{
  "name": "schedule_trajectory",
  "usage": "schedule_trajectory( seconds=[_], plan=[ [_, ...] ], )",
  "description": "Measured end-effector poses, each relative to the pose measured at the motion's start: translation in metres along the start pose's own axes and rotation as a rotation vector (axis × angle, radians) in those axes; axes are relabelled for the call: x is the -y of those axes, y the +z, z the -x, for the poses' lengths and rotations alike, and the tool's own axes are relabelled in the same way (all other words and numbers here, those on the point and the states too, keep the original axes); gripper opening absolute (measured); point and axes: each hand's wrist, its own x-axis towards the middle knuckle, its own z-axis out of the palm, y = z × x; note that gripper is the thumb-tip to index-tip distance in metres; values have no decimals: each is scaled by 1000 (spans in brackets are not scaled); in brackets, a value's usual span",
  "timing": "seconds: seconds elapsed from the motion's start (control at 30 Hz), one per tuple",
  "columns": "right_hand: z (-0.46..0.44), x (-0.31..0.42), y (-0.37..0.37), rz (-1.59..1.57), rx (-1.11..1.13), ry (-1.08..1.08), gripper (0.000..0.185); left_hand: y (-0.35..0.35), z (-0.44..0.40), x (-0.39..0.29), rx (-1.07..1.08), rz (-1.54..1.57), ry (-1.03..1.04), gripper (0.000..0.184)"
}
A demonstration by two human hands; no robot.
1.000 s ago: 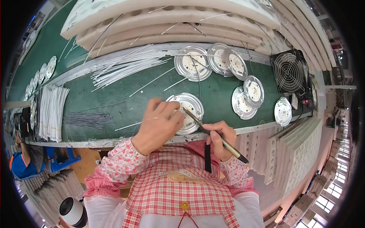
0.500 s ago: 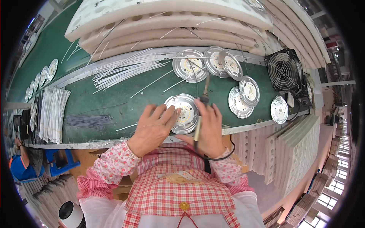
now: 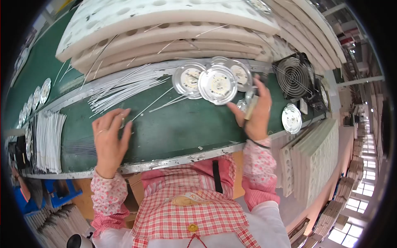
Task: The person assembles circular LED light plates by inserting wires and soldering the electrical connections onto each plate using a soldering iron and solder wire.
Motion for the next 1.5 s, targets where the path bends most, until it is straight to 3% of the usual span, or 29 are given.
schedule_trajectory(
  seconds=[0.17,0.23,0.27,0.43,0.5,0.53,0.63,0.73,0.83,0.93,1.03,1.5],
  plan=[
    [10,-61,-47,-29,324,74,96,-26,20,35,94,-18,-81,27],
    [6,-57,-54,-213,411,331,92,-23,21,46,170,-16,-36,23],
    [6,-56,-57,-8,393,156,90,-20,21,48,185,-28,-25,21],
    [21,-35,-70,22,307,124,91,-15,18,47,198,-71,50,12],
    [31,-10,-74,-43,206,176,91,-14,17,39,188,331,-193,12],
    [36,3,-72,-221,184,225,91,-13,14,33,193,537,-309,12],
    [48,57,-56,-835,103,457,91,-4,-5,-14,167,852,-273,16],
    [42,98,-26,-1312,219,719,102,8,-20,-73,139,849,-87,11],
    [42,119,-12,-1422,266,697,95,23,-24,-107,28,836,22,14],
    [41,120,-4,-1406,231,689,94,30,-25,-111,-70,782,65,11],
    [38,121,-2,-1410,250,691,96,33,-25,-108,-33,870,-44,11],
    [41,125,2,-1363,286,687,99,35,-20,-108,-38,839,-49,14]
  ],
)
